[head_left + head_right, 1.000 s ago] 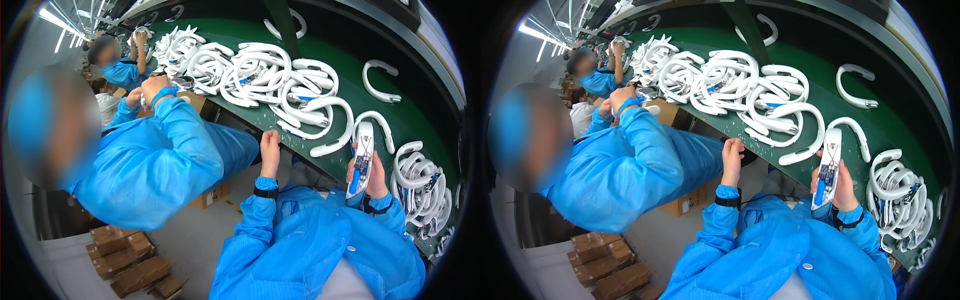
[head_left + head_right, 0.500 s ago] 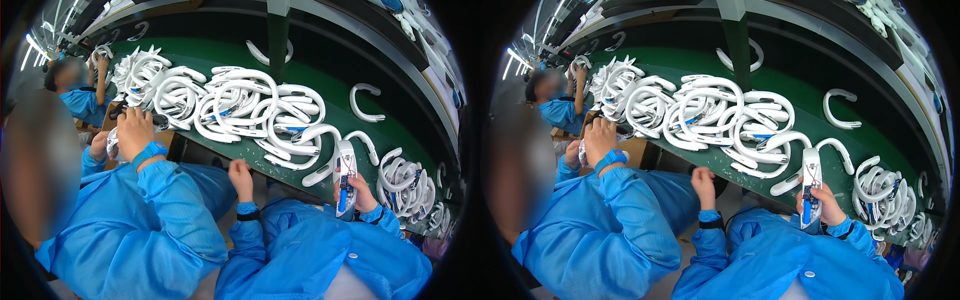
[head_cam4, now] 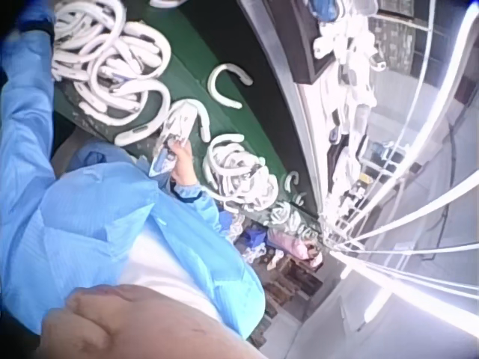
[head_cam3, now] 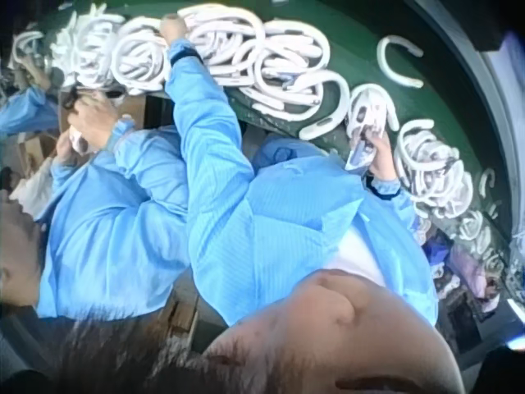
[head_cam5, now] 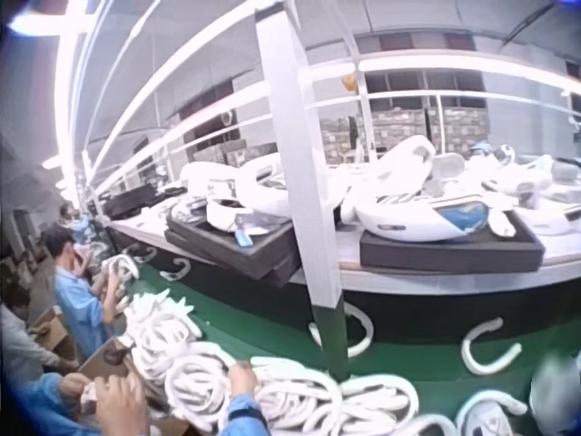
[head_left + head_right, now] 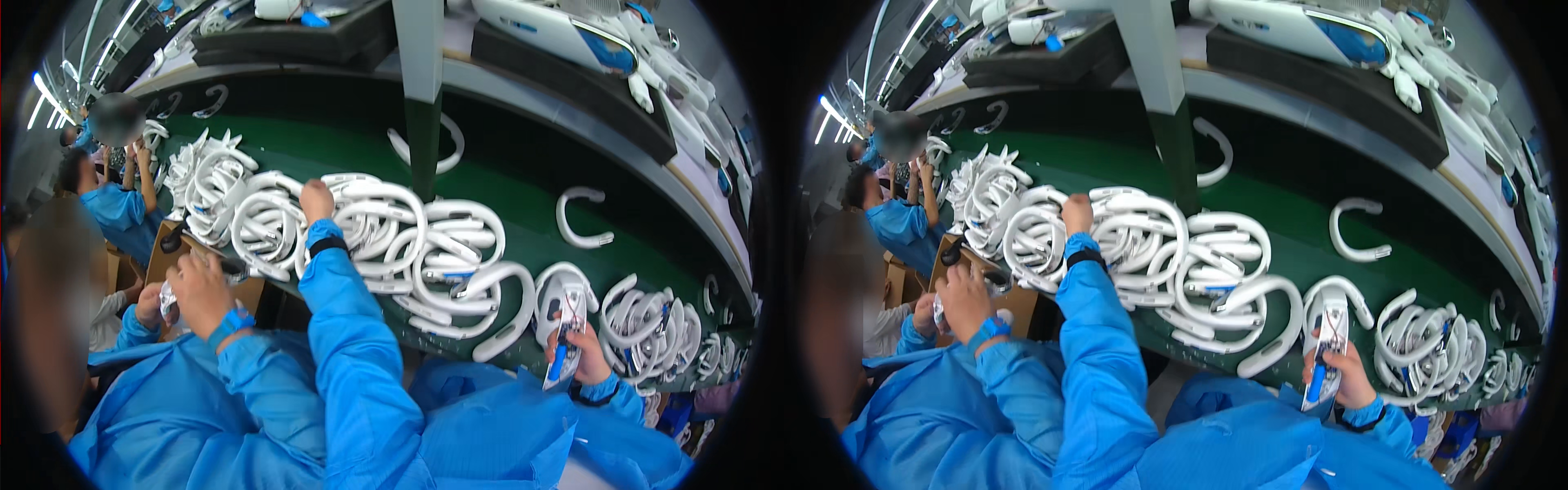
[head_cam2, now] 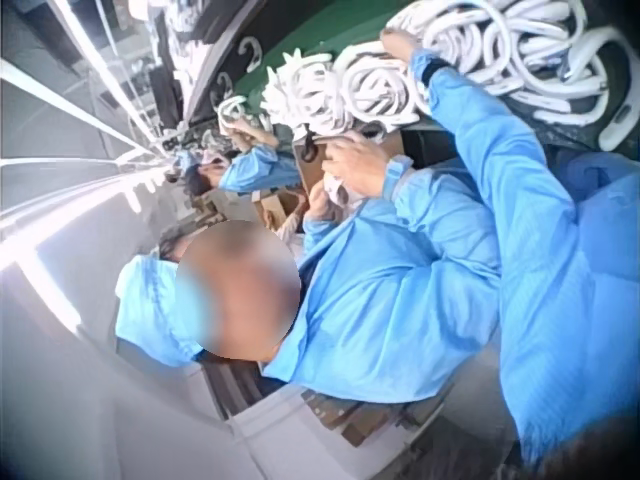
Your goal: Manually assembling electronic components into the plastic housing of portable neck devices.
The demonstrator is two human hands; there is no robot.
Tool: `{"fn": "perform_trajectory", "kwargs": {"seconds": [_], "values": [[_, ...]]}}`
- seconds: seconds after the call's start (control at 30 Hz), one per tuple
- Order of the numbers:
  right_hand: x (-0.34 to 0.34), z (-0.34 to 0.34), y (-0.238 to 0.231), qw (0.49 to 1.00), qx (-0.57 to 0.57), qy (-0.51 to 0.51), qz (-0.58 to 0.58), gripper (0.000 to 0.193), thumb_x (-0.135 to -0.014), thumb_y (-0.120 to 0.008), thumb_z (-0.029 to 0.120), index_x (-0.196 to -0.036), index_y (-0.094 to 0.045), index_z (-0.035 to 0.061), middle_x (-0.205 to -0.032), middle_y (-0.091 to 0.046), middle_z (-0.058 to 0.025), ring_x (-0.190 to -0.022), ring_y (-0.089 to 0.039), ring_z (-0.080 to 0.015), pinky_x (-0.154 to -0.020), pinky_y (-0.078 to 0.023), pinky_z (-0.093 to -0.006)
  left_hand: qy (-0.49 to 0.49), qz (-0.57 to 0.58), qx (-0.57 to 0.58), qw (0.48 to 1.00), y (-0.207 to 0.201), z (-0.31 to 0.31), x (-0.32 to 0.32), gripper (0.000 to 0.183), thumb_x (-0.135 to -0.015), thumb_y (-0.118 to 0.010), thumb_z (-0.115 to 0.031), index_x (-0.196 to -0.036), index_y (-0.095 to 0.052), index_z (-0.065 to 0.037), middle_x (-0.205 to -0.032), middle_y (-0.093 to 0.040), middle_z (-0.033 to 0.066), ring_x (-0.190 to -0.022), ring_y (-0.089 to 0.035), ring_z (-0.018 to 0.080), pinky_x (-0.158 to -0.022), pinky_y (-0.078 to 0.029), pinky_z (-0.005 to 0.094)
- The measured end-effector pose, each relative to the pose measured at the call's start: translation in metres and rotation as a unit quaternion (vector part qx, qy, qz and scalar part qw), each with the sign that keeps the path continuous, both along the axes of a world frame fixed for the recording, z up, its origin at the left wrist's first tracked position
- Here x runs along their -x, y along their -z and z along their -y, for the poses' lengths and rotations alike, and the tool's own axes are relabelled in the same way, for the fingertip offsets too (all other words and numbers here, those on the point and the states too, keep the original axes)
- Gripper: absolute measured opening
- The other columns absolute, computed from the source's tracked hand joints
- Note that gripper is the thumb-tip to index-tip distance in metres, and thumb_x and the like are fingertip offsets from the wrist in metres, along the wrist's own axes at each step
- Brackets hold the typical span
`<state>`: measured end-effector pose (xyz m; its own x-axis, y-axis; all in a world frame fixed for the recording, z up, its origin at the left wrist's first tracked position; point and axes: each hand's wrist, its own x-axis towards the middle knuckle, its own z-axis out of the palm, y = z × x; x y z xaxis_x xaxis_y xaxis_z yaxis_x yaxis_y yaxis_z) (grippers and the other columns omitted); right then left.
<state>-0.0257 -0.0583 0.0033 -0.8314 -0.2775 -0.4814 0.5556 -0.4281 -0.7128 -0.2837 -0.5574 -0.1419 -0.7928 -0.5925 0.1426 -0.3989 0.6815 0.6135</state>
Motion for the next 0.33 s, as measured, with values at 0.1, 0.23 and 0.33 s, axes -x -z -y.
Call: {"fn": "perform_trajectory", "kwargs": {"seconds": [0.1, 0.23, 0.33], "values": [[0.011, -0.011, 0.008, 0.999, 0.002, 0.042, 0.002, 0.048, -0.079, -0.06, 0.019, -0.12, -0.041, 0.003, -0.076, -0.058, -0.0155, -0.063, -0.059, -0.0263, -0.057, -0.049, -0.0355, 0.064, 0.157, 0.027, 0.985, 0.044, 0.031, -0.007, 0.03, -0.073, -0.053, -0.008, -0.101, -0.065, -0.012, -0.103, -0.063, 0.0156, -0.101, -0.056, 0.0363, -0.089, -0.043, 0.0422], [0.039, -0.022, 0.025, 0.996, 0.018, 0.083, 0.022, 0.047, -0.08, -0.058, 0.021, -0.12, -0.041, 0.0037, -0.077, -0.058, -0.0157, -0.063, -0.06, -0.0273, -0.058, -0.05, -0.0359, 0.052, 0.311, 0.089, 0.945, 0.005, 0.01, 0.0, 0.036, -0.075, -0.057, -0.012, -0.107, -0.063, -0.026, -0.119, -0.056, 0.0087, -0.111, -0.049, 0.0327, -0.093, -0.038, 0.0498], [0.062, -0.025, 0.032, 0.993, 0.05, 0.094, 0.056, 0.048, -0.08, -0.058, 0.021, -0.122, -0.041, 0.0053, -0.077, -0.058, -0.0152, -0.064, -0.06, -0.028, -0.061, -0.05, -0.0374, 0.099, 0.391, 0.125, 0.906, 0.013, 0.018, 0.011, 0.04, -0.075, -0.058, -0.014, -0.113, -0.059, -0.026, -0.122, -0.054, 0.0097, -0.115, -0.045, 0.0328, -0.092, -0.036, 0.057]]}}
